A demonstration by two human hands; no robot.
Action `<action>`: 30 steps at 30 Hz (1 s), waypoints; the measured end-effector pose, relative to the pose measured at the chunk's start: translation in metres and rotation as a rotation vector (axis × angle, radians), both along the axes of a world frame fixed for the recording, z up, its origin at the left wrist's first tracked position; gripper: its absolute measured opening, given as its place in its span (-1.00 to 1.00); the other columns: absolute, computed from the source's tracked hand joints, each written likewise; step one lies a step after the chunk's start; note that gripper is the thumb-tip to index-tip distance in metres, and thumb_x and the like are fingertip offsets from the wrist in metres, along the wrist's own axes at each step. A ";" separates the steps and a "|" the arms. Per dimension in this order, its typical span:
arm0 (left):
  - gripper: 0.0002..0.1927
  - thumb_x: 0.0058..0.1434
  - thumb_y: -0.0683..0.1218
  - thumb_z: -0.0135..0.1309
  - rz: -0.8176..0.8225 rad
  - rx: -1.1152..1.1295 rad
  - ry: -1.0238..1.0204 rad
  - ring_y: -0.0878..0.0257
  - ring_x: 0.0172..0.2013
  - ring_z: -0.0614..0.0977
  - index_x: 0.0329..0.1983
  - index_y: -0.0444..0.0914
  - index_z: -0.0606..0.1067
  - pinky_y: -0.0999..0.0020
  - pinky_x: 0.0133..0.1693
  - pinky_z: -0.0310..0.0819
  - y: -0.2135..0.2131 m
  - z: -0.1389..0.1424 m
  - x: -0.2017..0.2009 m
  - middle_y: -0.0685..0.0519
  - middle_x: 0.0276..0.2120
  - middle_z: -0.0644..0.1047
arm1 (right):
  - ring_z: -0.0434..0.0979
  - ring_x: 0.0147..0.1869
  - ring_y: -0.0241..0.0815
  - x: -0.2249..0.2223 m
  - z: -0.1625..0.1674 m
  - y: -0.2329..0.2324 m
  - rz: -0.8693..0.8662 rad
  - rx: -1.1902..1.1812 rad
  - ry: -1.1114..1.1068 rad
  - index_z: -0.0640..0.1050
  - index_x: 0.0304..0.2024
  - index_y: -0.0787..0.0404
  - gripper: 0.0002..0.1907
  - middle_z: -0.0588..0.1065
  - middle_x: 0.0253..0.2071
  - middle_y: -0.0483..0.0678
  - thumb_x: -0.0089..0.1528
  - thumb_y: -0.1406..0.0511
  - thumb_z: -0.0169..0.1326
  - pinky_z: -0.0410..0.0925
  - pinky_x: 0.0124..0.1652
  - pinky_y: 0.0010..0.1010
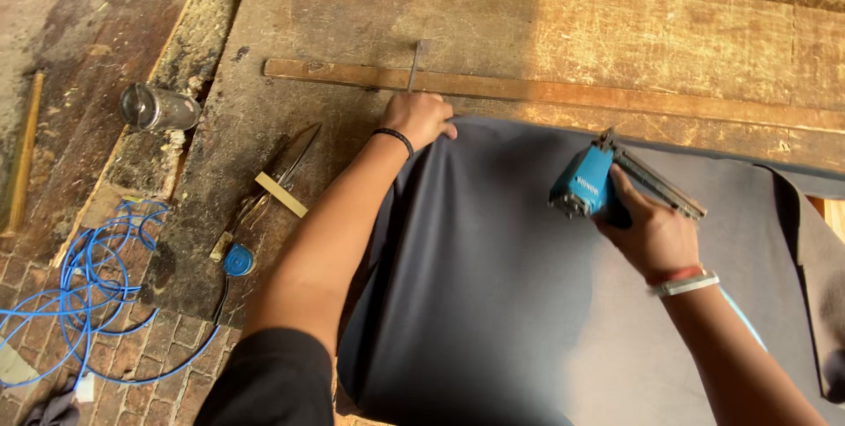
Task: The person carries thin wooden slats across the workshop, positions them across a wooden furniture frame, and staples them in place with a pneumatic nail gun. They then pull gray fabric over the frame, stretch it taut, and staple the fabric along the frame edges, working around the sides.
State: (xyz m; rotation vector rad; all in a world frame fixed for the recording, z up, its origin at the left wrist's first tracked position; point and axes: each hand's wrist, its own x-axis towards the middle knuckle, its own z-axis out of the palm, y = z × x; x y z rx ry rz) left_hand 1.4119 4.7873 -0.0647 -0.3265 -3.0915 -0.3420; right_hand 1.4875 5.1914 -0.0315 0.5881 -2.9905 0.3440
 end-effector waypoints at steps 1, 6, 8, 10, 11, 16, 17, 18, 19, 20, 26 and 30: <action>-0.62 0.08 0.30 0.22 -0.008 -0.013 0.004 0.05 -0.22 0.67 -0.34 -0.06 0.66 0.06 -0.24 0.53 -0.001 0.001 -0.002 0.10 -0.31 0.63 | 0.65 -0.19 -0.01 -0.012 -0.005 -0.006 -0.012 0.032 0.007 0.44 0.38 -0.10 -0.21 0.62 -0.22 0.01 0.11 0.03 0.35 0.47 -0.21 -0.18; -0.47 0.02 0.32 0.27 0.072 0.108 -0.144 0.06 -0.17 0.66 -0.15 -0.13 0.57 0.07 -0.14 0.52 -0.017 0.018 0.003 0.08 -0.25 0.65 | 0.61 -0.08 0.02 -0.062 -0.023 -0.021 0.028 0.030 0.002 0.38 0.44 -0.10 -0.09 0.60 -0.10 0.00 0.04 0.03 0.36 0.47 -0.24 -0.14; -0.46 0.03 0.36 0.32 0.088 0.036 -0.256 0.06 -0.16 0.65 -0.12 -0.09 0.60 0.08 -0.09 0.52 -0.031 0.027 0.005 0.02 -0.26 0.65 | 0.60 -0.04 0.02 -0.071 -0.030 -0.028 0.031 0.024 0.012 0.39 0.43 -0.10 -0.08 0.59 -0.09 -0.01 0.03 0.02 0.36 0.46 -0.22 -0.13; -0.39 -0.15 0.30 0.47 -0.023 -0.003 -0.202 -0.11 -0.17 0.61 -0.11 -0.09 0.63 -0.06 -0.17 0.47 -0.053 0.042 0.011 -0.08 -0.22 0.61 | 0.59 0.01 0.03 -0.074 -0.033 -0.033 0.077 -0.030 0.100 0.42 0.41 -0.07 -0.08 0.56 -0.05 -0.01 -0.01 0.02 0.37 0.47 -0.18 -0.14; -0.34 -0.25 0.27 0.54 -0.083 -0.020 -0.175 -0.20 -0.18 0.59 -0.10 -0.08 0.65 -0.13 -0.21 0.45 -0.063 0.050 0.013 -0.14 -0.21 0.59 | 0.58 0.02 0.04 -0.074 -0.032 -0.037 0.061 -0.021 0.084 0.44 0.40 -0.05 -0.10 0.56 -0.04 -0.01 0.00 0.03 0.38 0.46 -0.17 -0.13; -0.72 0.12 0.08 0.35 0.211 0.418 -0.185 0.10 -0.31 0.67 -0.31 -0.22 0.66 0.19 -0.21 0.51 -0.090 0.065 0.018 -0.04 -0.39 0.65 | 0.58 0.02 0.07 -0.066 -0.007 -0.056 0.035 0.028 -0.020 0.53 0.29 0.09 -0.25 0.56 -0.03 0.01 0.06 0.09 0.37 0.44 -0.13 -0.09; -0.75 0.09 0.06 0.35 0.237 0.506 -0.083 0.16 -0.33 0.68 -0.32 -0.20 0.67 0.25 -0.23 0.52 -0.087 0.062 0.017 0.01 -0.38 0.67 | 0.57 0.06 0.09 -0.065 0.000 -0.062 0.075 -0.002 0.088 0.54 0.25 0.11 -0.32 0.55 0.01 0.03 0.09 0.11 0.35 0.44 -0.06 -0.10; -0.77 0.06 0.04 0.36 0.282 0.546 -0.067 0.20 -0.34 0.69 -0.33 -0.18 0.68 0.28 -0.24 0.53 -0.085 0.060 0.017 0.03 -0.38 0.68 | 0.56 0.10 0.11 -0.061 0.004 -0.070 0.112 -0.033 0.194 0.56 0.21 0.13 -0.38 0.54 0.05 0.06 0.13 0.12 0.33 0.43 0.02 -0.11; -0.79 0.03 0.02 0.36 0.327 0.589 -0.052 0.23 -0.35 0.70 -0.34 -0.17 0.69 0.31 -0.25 0.54 -0.083 0.056 0.017 0.05 -0.39 0.69 | 0.55 0.14 0.13 -0.057 0.008 -0.081 0.149 -0.061 0.299 0.57 0.17 0.15 -0.45 0.53 0.08 0.09 0.16 0.14 0.31 0.42 0.09 -0.12; -0.81 0.01 0.00 0.37 0.378 0.635 -0.035 0.27 -0.36 0.71 -0.35 -0.16 0.70 0.34 -0.26 0.55 -0.079 0.053 0.019 0.08 -0.39 0.70 | 0.54 0.15 0.15 -0.058 0.011 -0.095 0.193 -0.127 0.198 0.57 0.19 0.17 -0.46 0.53 0.11 0.11 0.19 0.15 0.30 0.42 0.09 -0.12; -0.82 0.07 -0.07 0.38 0.301 0.892 0.259 0.28 -0.32 0.73 -0.30 -0.22 0.67 0.38 -0.24 0.59 -0.072 0.049 0.040 0.06 -0.34 0.72 | 0.47 0.23 0.31 -0.102 -0.006 -0.249 0.623 -0.509 -0.059 0.36 0.38 0.43 -0.17 0.47 0.19 0.35 0.20 0.15 0.40 0.36 0.08 -0.03; -0.71 0.19 -0.10 0.31 0.414 0.914 0.474 0.29 -0.24 0.70 -0.02 -0.21 0.61 0.37 -0.15 0.62 -0.076 0.039 0.096 0.08 -0.22 0.69 | 0.63 0.13 -0.20 -0.122 -0.029 -0.322 0.603 -0.739 -0.654 0.41 0.39 0.23 -0.37 0.59 0.11 0.10 0.30 0.36 0.34 0.49 0.05 -0.39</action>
